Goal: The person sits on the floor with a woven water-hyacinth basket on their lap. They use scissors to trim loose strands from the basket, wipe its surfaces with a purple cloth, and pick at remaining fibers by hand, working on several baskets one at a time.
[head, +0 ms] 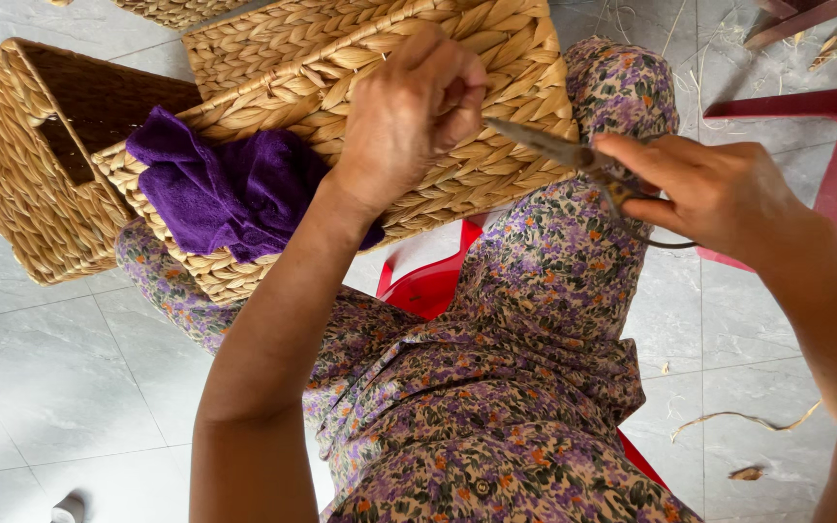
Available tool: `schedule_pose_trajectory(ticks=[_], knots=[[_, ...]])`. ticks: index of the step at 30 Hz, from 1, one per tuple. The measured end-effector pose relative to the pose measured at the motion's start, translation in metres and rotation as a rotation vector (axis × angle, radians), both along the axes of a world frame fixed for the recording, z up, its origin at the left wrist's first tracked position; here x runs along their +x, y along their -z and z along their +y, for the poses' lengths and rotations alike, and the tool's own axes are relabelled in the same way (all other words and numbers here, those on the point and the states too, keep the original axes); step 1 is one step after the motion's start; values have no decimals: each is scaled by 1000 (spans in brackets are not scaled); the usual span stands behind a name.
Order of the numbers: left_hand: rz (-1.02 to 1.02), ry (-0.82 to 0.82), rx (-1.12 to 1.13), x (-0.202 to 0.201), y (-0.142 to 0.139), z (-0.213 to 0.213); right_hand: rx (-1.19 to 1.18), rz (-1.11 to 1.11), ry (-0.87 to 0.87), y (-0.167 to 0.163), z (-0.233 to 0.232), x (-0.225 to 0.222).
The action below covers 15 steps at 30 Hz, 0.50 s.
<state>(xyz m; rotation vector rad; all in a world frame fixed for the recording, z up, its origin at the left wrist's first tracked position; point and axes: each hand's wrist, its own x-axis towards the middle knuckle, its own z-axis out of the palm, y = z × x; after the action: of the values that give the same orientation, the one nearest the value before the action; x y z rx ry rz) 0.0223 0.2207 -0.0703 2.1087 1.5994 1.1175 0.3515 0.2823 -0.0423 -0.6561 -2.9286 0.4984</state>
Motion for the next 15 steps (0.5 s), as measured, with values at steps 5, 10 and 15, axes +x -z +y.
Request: schedule_pose_trajectory(ticks=[5, 10, 15], knots=[[-271, 200, -186, 12, -37, -58, -29, 17, 271, -20, -8, 20], [-88, 289, -256, 31, -44, -91, 98, -126, 171, -20, -21, 35], [63, 28, -24, 37, -25, -62, 148, -97, 106, -11, -28, 41]])
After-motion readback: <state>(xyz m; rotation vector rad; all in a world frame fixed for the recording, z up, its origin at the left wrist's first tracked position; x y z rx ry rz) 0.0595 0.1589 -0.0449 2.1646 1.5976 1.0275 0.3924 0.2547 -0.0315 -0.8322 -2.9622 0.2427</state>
